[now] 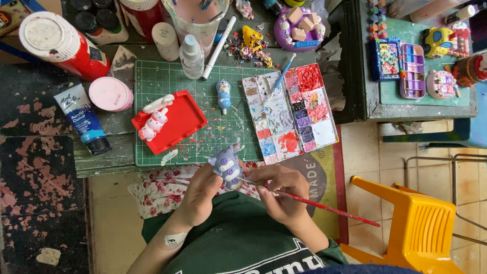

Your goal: The person paints a small purple figurine with white paint using a fine brush. They repeatedly dip the brush into a paint palette to reload paint and carefully apply it to the figurine's surface, rotating the object to reach different areas.

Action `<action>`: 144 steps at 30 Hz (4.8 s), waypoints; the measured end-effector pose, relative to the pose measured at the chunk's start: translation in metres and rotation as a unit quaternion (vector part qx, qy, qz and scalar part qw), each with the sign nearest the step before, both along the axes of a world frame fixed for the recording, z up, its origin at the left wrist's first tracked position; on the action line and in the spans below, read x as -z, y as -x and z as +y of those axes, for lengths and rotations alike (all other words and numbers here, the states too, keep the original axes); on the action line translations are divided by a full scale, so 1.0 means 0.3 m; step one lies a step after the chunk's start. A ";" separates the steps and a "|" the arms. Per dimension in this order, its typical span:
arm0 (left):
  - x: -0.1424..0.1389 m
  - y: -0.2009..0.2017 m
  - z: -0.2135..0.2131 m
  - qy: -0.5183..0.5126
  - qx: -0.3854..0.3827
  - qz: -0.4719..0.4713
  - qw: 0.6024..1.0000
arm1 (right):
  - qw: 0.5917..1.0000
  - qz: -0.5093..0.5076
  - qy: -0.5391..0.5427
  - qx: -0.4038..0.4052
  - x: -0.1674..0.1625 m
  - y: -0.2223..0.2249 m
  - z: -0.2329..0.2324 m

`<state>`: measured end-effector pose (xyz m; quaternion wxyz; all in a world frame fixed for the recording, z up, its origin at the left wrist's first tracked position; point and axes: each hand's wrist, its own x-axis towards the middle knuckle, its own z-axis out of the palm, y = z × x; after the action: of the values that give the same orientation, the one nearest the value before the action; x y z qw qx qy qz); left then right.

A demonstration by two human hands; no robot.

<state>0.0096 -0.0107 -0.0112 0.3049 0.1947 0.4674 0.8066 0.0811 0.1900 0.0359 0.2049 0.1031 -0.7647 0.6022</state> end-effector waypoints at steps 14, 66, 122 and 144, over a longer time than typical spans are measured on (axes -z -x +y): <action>0.021 -0.009 -0.007 0.003 0.004 -0.008 1.000 | 0.999 -0.024 0.002 0.046 0.024 -0.025 -0.009; 0.054 0.038 -0.015 -0.047 -0.050 -0.112 0.991 | 0.959 -0.209 0.010 0.189 0.201 0.103 0.240; 0.011 0.059 -0.029 0.038 -0.116 -0.051 0.991 | 0.921 -0.243 -0.174 0.251 0.201 0.156 0.196; -0.021 -0.006 0.016 -0.013 -0.042 0.026 0.999 | 0.963 -0.052 0.263 0.029 0.119 -0.034 -0.027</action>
<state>0.0116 -0.0059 -0.0050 0.2564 0.1999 0.4725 0.8192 0.0913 0.1819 0.0002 0.2019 -0.0084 -0.5917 0.7804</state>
